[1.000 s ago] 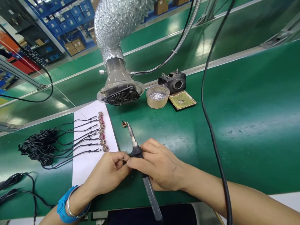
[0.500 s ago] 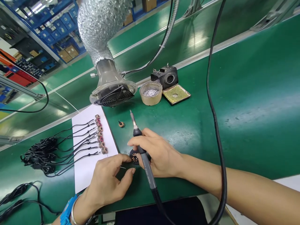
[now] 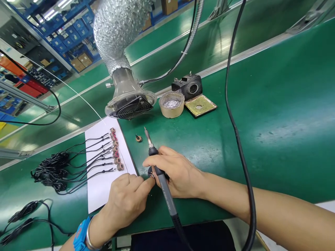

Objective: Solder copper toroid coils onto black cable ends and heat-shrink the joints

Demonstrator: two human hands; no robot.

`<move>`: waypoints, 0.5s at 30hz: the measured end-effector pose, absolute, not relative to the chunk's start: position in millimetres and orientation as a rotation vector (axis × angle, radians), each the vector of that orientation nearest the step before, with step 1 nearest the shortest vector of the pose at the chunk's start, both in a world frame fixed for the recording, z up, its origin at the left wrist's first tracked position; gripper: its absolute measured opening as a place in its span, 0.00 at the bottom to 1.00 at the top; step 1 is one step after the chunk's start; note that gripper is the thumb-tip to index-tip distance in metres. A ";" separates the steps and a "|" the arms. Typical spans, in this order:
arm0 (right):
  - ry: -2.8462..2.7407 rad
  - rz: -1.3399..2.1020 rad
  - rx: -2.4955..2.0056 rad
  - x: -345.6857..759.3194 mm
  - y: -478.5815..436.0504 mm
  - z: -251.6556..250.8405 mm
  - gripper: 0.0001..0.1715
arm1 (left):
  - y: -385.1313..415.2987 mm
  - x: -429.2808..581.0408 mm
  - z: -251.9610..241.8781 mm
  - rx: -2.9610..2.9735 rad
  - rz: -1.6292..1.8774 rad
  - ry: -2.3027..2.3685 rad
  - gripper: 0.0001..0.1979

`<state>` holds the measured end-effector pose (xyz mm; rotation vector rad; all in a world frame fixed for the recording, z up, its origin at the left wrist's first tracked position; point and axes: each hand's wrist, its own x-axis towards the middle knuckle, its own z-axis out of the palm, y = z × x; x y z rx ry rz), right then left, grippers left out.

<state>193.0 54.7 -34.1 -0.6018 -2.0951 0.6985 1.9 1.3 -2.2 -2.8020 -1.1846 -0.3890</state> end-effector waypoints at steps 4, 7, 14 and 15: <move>-2.089 0.757 -0.587 196.6 55.6 -35.4 0.25 | 4.5 -6.9 1.5 -2.870 -0.452 -1.445 0.10; -2.083 0.761 -0.597 198.4 56.1 -36.5 0.26 | 7.9 -11.5 3.3 -2.867 -0.508 -1.641 0.11; -2.093 0.723 -0.646 196.0 56.4 -38.2 0.21 | 14.7 -9.1 -8.6 -2.835 -0.488 -1.511 0.05; -2.101 0.721 -0.652 196.1 53.6 -39.6 0.20 | 13.6 -7.7 -9.1 -2.834 -0.468 -1.514 0.06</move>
